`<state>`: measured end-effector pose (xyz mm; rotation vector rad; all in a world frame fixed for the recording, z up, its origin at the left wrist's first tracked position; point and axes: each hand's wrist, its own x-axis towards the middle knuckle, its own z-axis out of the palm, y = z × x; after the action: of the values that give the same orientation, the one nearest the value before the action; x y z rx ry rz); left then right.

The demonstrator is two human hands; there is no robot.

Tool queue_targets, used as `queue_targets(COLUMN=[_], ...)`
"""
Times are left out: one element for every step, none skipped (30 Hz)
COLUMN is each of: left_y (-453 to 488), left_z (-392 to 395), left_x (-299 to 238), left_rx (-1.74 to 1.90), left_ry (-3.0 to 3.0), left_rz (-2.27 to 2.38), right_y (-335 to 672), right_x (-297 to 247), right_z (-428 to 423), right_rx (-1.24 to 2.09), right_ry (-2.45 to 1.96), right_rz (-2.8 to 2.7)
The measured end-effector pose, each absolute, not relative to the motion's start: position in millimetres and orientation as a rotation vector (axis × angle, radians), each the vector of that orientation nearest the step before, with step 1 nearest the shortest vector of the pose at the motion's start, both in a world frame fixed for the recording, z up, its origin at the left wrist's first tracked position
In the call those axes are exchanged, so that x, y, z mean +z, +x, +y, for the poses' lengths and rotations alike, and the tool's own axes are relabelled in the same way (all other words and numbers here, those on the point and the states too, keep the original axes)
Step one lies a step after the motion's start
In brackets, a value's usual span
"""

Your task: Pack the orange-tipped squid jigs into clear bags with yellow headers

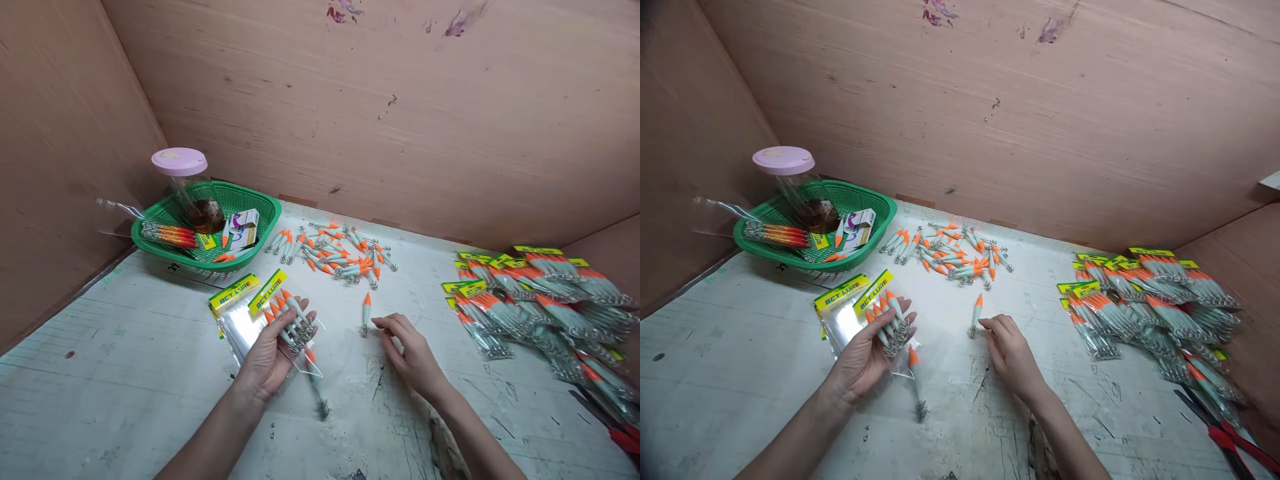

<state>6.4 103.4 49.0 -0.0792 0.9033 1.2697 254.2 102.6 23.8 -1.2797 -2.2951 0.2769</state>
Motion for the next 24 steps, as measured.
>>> queue_targets(left_y=[5, 3, 2, 1, 0, -1, -2, -2, -2, -2, -3, -3, -4, -4, -5, -5, -5, -5, -5, -5, -5, -5, -4, -4], left_z=[105, 106, 107, 108, 109, 109, 109, 109, 109, 109, 109, 109, 110, 110, 111, 111, 112, 112, 113, 113, 112, 112, 112, 111], left_x=[49, 49, 49, 50, 50, 51, 52, 52, 53, 53, 52, 51, 50, 49, 48, 47, 47, 47, 47, 47, 48, 48, 49, 49], left_rx=[1.285, 1.3, 1.315, 1.33, 1.344, 1.355, 1.365, 1.371, 1.374, 1.376, 1.38, 1.383, 1.387, 1.389, 1.391, 1.392, 1.392, 1.391, 1.391, 1.39, 1.388, 1.386, 1.383, 1.378], left_ry=[-0.08, -0.084, -0.09, -0.097, -0.101, -0.102, -0.1, -0.096, -0.091, -0.087, -0.085, -0.085, -0.086, -0.09, -0.094, -0.099, -0.104, -0.108, -0.112, -0.114, -0.117, -0.119, -0.121, -0.121], left_rz=[0.9, 0.897, 0.894, 0.892, 0.89, 0.889, 0.887, 0.883, 0.877, 0.872, 0.869, 0.867, 0.87, 0.874, 0.877, 0.879, 0.878, 0.876, 0.873, 0.87, 0.868, 0.867, 0.867, 0.869], right_y=[252, 247, 240, 231, 220, 208, 195, 182, 170, 159, 149, 143, 139, 138, 139, 144, 150, 158, 166, 174, 182, 190, 197, 203], right_x=[29, 34, 38, 41, 43, 42, 40, 35, 30, 24, 19, 14, 11, 9, 9, 11, 14, 17, 21, 24, 27, 30, 32, 34], right_z=[95, 87, 78, 69, 61, 53, 46, 40, 36, 33, 32, 31, 31, 31, 32, 32, 32, 31, 29, 27, 24, 21, 18, 16], right_rx=[0.332, 0.423, 0.548, 0.691, 0.826, 0.93, 0.984, 0.971, 0.909, 0.821, 0.73, 0.644, 0.584, 0.576, 0.633, 0.737, 0.868, 1.014, 1.159, 1.284, 1.388, 1.479, 1.558, 1.622], right_ry=[-1.272, -1.245, -1.198, -1.136, -1.073, -1.022, -0.995, -0.995, -1.005, -1.019, -1.027, -1.03, -1.033, -1.037, -1.043, -1.054, -1.069, -1.093, -1.123, -1.156, -1.188, -1.212, -1.222, -1.212], right_rz=[-2.285, -2.297, -2.329, -2.371, -2.412, -2.448, -2.48, -2.51, -2.536, -2.553, -2.562, -2.57, -2.563, -2.532, -2.475, -2.389, -2.275, -2.133, -1.972, -1.807, -1.635, -1.46, -1.297, -1.162])
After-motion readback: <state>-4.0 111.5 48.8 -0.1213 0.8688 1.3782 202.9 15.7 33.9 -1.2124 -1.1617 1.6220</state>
